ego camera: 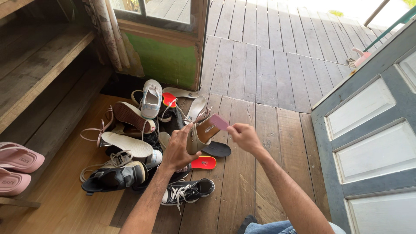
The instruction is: The person cleans various footwear using a small brush, handling sandals, sneakers, and slippers one at a time over a pile on the floor.
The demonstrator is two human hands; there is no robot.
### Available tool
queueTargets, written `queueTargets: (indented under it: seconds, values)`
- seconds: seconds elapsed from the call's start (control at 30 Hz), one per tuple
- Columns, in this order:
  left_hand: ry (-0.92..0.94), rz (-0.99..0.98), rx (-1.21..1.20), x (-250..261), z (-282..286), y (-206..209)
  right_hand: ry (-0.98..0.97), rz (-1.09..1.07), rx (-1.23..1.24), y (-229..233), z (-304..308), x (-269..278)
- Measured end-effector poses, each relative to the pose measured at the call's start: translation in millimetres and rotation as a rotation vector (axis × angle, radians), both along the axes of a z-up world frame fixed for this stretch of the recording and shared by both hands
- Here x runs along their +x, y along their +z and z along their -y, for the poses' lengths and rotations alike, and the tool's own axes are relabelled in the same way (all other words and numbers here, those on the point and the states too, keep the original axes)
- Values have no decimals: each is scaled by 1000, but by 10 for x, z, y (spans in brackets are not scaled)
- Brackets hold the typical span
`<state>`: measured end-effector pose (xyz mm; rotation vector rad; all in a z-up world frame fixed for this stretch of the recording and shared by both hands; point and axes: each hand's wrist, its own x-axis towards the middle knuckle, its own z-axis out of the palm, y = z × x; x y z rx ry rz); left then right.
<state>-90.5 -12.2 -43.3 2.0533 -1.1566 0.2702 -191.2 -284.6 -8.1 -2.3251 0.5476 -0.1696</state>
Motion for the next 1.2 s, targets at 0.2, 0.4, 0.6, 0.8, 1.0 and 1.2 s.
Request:
queueTargets:
  seconds: [0.2, 0.4, 0.6, 0.8, 1.0, 1.2]
  values:
    - [-36, -28, 42, -85, 37, 140, 279, -34, -29, 125, -465, -37]
    - [-31, 25, 85, -66, 1, 93, 114, -44, -337, 24, -70, -5]
    - [21, 23, 93, 10, -58, 11, -75, 41, -139, -55, 153, -53]
    - [4, 65, 10, 23, -5, 71, 205, -71, 43, -188, -258, -64]
    - [8, -40, 7, 55, -75, 62, -26, -33, 20, -289, 162, -20]
    - [33, -234, 14, 87, -89, 2, -56, 27, 147, -148, 120, -106]
